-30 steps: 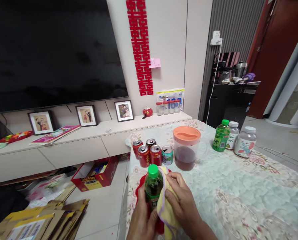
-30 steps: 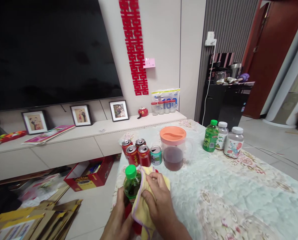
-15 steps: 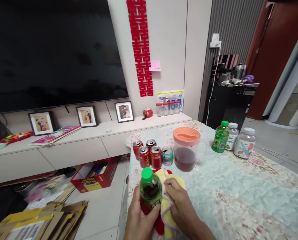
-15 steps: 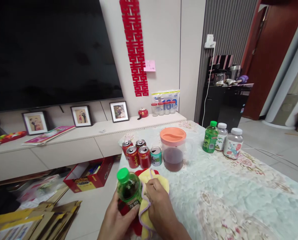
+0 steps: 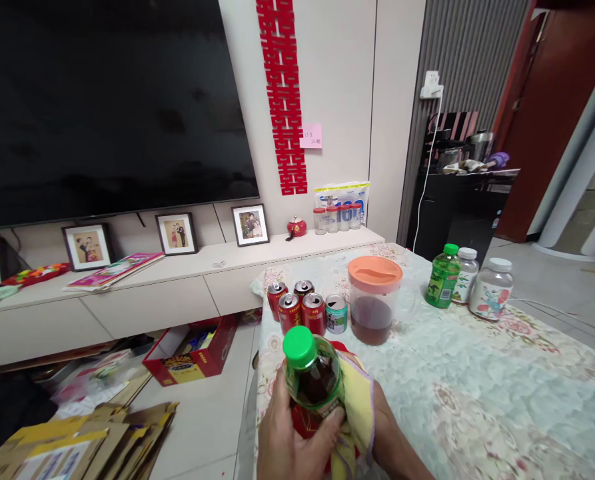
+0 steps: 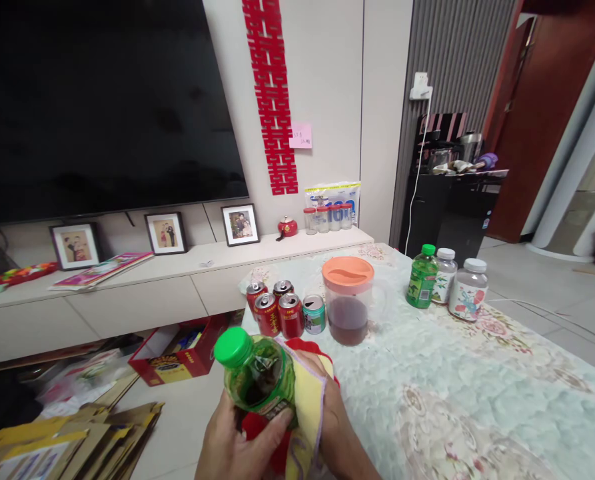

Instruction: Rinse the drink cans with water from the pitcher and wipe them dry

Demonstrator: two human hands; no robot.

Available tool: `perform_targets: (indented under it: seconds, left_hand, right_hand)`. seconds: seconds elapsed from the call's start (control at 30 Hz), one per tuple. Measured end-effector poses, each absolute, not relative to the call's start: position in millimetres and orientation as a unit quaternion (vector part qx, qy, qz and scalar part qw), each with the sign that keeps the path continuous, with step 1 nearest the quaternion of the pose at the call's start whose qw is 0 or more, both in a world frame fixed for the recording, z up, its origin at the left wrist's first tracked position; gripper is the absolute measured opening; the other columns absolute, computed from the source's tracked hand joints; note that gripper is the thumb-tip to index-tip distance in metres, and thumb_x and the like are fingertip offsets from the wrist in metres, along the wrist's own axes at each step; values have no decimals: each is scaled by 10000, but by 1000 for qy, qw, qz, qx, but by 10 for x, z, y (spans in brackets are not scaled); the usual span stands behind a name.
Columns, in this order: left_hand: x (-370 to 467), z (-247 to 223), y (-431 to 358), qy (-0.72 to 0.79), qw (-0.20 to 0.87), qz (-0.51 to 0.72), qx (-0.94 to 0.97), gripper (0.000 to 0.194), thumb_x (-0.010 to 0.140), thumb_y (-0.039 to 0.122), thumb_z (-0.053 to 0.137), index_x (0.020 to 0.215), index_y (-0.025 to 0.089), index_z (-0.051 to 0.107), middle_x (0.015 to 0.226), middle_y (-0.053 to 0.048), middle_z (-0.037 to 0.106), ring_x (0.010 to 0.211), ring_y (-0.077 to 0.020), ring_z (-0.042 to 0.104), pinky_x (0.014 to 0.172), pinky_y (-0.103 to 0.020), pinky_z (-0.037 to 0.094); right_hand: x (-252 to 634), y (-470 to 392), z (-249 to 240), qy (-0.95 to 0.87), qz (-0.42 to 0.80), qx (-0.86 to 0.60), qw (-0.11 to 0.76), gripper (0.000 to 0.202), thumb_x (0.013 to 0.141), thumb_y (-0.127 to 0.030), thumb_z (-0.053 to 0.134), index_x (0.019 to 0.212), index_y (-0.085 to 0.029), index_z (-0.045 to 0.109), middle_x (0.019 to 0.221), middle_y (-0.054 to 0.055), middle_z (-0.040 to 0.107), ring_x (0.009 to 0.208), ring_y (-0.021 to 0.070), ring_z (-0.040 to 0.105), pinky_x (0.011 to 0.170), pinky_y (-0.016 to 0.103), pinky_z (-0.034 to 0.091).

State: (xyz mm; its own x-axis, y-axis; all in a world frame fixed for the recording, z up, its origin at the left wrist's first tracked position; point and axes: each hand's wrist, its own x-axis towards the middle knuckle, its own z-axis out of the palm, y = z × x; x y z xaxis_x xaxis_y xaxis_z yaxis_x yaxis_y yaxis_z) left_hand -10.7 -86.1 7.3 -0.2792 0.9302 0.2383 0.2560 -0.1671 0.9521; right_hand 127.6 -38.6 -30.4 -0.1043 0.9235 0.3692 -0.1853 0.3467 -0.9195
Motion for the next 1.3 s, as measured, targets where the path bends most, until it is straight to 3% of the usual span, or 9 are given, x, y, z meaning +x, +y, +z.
perform_targets:
  seconds: [0.17, 0.3, 0.43, 0.67, 0.83, 1.07, 1.2, 1.3]
  left_hand:
    - [-63, 109, -870, 589, 268, 539, 539, 618, 739, 510, 751, 1246, 174, 638, 1129, -140, 774, 1014, -340, 749, 930, -468, 602]
    - [-78, 126, -846, 585, 236, 531, 566, 577, 757, 497, 726, 1235, 182, 649, 1154, -145, 765, 1060, -350, 736, 954, -485, 586]
    - [-118, 153, -822, 573, 246, 518, 586, 558, 771, 481, 708, 1243, 189, 649, 1137, -136, 765, 1073, -353, 730, 972, -491, 574]
    - [-133, 121, -804, 582, 298, 514, 556, 679, 756, 504, 729, 1335, 181, 580, 1292, -167, 720, 1230, -383, 675, 1085, -543, 515]
    - [-103, 57, -824, 567, 319, 542, 532, 753, 746, 557, 759, 1359, 163, 570, 1200, -176, 747, 1184, -397, 697, 1049, -546, 541]
    - [-53, 14, -864, 571, 314, 553, 520, 657, 786, 632, 743, 1227, 153, 653, 1092, -177, 762, 1116, -370, 729, 960, -482, 600]
    - [-37, 29, -876, 573, 307, 563, 510, 646, 773, 662, 743, 1177, 162, 680, 1012, -168, 770, 1066, -377, 736, 964, -512, 594]
    - [-44, 35, -891, 579, 304, 564, 504, 660, 772, 645, 748, 1208, 157, 669, 1065, -183, 768, 1114, -389, 720, 983, -519, 585]
  right_hand:
    - [1246, -453, -118, -404, 663, -270, 569, 406, 783, -568, 782, 1054, -266, 778, 958, 67, 791, 1042, 316, 728, 902, 442, 606]
    - [1227, -451, -125, -327, 724, -259, 549, 416, 794, -570, 774, 1054, -245, 757, 980, 63, 792, 1040, 309, 731, 950, 459, 587]
    - [1218, -417, -258, -318, 720, -272, 553, 342, 828, -454, 784, 1081, -230, 735, 1079, 60, 783, 1069, 281, 721, 1017, 437, 549]
    - [1243, -466, -108, -361, 721, -256, 533, 387, 788, -446, 815, 1095, -225, 735, 1085, 75, 782, 1039, 286, 724, 983, 425, 565]
    - [1261, -491, -24, -406, 708, -233, 528, 403, 850, -480, 742, 1173, -239, 737, 1026, 81, 783, 1010, 295, 733, 929, 438, 586]
    - [1250, -435, -57, -465, 630, -268, 561, 385, 840, -549, 735, 1070, -241, 755, 969, 70, 773, 965, 291, 727, 874, 418, 602]
    - [1178, -448, -49, -476, 579, -282, 599, 352, 850, -575, 720, 967, -244, 750, 957, 64, 760, 924, 269, 712, 854, 382, 597]
    - [1139, -471, -90, -481, 544, -316, 610, 362, 844, -565, 741, 996, -236, 720, 921, 53, 739, 841, 238, 685, 792, 346, 593]
